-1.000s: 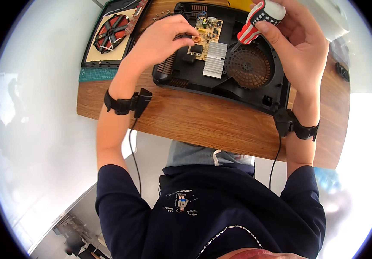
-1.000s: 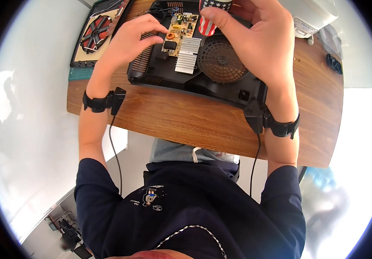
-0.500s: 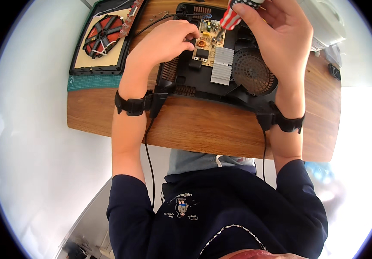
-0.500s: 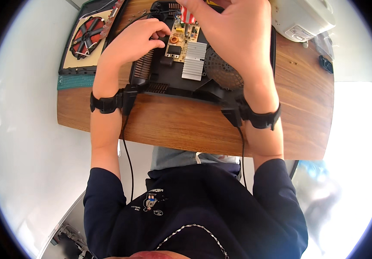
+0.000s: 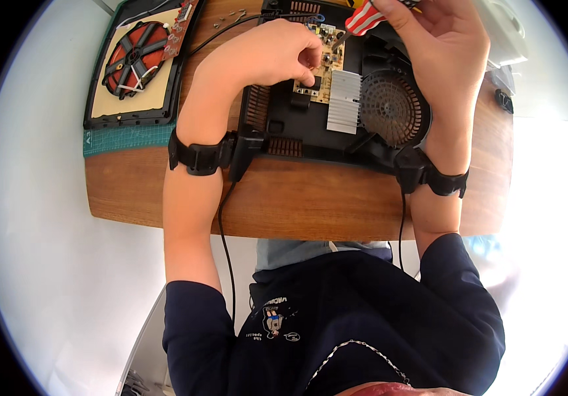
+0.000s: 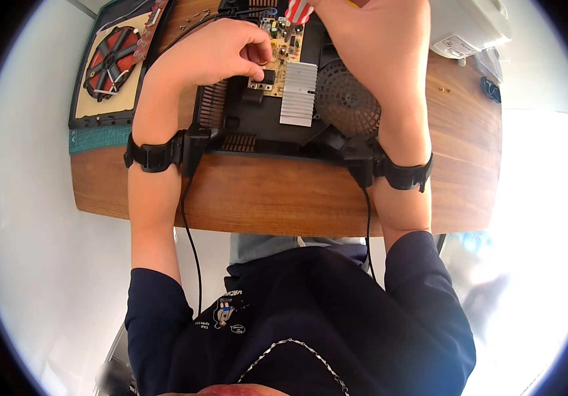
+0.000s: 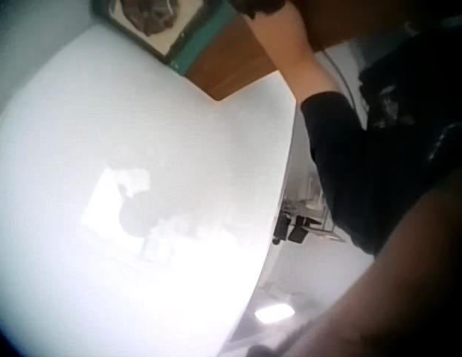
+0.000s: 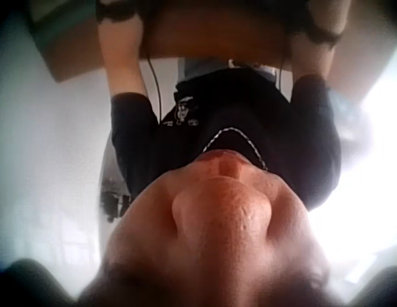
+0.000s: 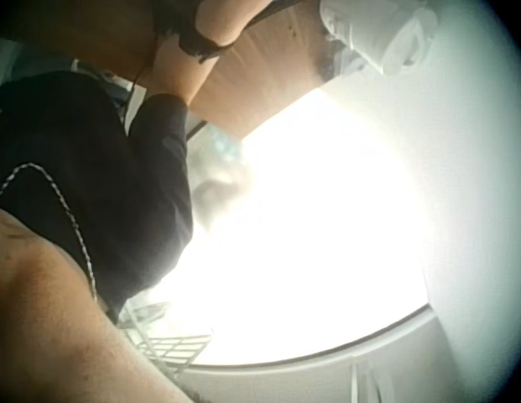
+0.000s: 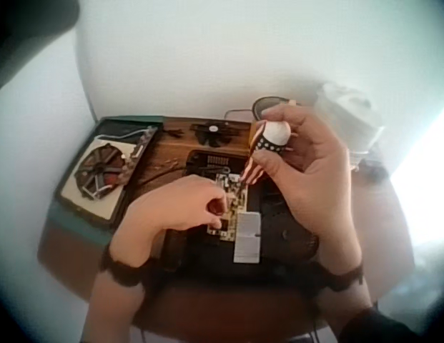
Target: The person disassembles a small electronic device, likely a fan, using a screwdriver. They remove the fan blade, unscrew the circuit board, and place components on the table.
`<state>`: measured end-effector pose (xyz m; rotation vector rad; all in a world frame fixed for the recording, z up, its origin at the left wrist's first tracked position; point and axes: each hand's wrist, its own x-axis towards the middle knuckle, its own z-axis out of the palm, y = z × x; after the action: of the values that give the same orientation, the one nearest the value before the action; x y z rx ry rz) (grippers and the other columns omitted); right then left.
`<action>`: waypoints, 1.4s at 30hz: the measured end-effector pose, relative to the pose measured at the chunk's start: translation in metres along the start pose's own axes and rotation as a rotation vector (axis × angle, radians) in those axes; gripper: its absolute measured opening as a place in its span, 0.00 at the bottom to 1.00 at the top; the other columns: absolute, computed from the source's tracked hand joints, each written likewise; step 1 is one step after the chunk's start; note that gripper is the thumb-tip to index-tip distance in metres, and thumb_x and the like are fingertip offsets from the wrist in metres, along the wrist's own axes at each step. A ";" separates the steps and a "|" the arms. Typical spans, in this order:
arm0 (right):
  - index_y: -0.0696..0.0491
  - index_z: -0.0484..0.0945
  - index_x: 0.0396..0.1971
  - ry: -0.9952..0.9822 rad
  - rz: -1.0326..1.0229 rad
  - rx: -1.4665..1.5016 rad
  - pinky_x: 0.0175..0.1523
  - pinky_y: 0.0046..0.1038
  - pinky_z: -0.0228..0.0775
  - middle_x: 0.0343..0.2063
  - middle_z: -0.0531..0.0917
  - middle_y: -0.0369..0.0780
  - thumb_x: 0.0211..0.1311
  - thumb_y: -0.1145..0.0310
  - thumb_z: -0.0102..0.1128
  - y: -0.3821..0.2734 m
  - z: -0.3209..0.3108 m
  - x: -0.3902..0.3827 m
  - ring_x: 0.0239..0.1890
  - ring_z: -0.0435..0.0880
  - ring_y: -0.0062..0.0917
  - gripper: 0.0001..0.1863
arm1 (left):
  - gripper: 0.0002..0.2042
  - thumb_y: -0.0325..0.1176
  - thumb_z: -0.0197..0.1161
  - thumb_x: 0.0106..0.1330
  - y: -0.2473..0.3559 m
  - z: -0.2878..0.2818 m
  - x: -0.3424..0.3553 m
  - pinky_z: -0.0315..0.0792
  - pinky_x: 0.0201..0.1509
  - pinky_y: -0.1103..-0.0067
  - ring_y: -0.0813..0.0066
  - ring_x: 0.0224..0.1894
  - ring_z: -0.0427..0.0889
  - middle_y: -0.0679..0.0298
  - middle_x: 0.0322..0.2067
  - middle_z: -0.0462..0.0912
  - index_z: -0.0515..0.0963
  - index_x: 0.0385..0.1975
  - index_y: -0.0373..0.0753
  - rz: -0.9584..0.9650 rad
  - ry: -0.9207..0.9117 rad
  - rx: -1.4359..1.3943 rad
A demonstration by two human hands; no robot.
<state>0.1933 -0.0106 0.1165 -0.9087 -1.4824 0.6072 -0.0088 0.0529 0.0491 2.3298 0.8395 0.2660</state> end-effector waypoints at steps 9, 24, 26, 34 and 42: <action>0.60 0.76 0.55 -0.107 0.079 0.043 0.55 0.21 0.80 0.48 0.83 0.38 0.60 0.89 0.65 -0.003 0.012 -0.007 0.49 0.83 0.18 0.23 | 0.10 0.26 0.72 0.58 -0.006 -0.001 -0.004 0.78 0.44 0.73 0.69 0.36 0.85 0.60 0.32 0.87 0.83 0.37 0.32 -0.102 0.054 0.010; 0.59 0.79 0.52 -0.264 0.080 0.110 0.51 0.21 0.80 0.44 0.84 0.36 0.59 0.84 0.70 0.000 0.007 -0.009 0.44 0.84 0.16 0.21 | 0.07 0.27 0.74 0.57 0.022 -0.011 -0.007 0.78 0.39 0.65 0.58 0.33 0.86 0.53 0.27 0.87 0.85 0.32 0.32 -0.106 -0.038 0.168; 0.59 0.79 0.52 -0.282 0.046 0.102 0.50 0.22 0.81 0.43 0.84 0.36 0.59 0.83 0.70 0.002 0.007 -0.010 0.45 0.84 0.16 0.20 | 0.08 0.28 0.75 0.57 0.020 -0.006 -0.007 0.77 0.39 0.65 0.55 0.33 0.86 0.51 0.26 0.86 0.85 0.32 0.31 -0.157 0.021 0.111; 0.60 0.79 0.52 -0.287 -0.048 0.093 0.49 0.21 0.82 0.43 0.85 0.37 0.59 0.83 0.71 0.009 0.011 -0.010 0.43 0.85 0.17 0.20 | 0.11 0.29 0.76 0.56 0.000 0.005 -0.004 0.76 0.38 0.65 0.50 0.31 0.84 0.46 0.26 0.83 0.84 0.32 0.29 -0.138 0.053 0.009; 0.60 0.79 0.51 -0.306 -0.012 0.072 0.49 0.21 0.82 0.42 0.85 0.38 0.58 0.83 0.71 0.003 0.010 -0.009 0.43 0.85 0.17 0.20 | 0.11 0.29 0.76 0.55 0.001 0.006 -0.006 0.76 0.39 0.64 0.49 0.32 0.84 0.45 0.26 0.84 0.84 0.32 0.28 -0.153 0.053 0.043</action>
<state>0.1838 -0.0149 0.1072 -0.7743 -1.7243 0.8128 -0.0103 0.0456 0.0453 2.2926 1.0533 0.2476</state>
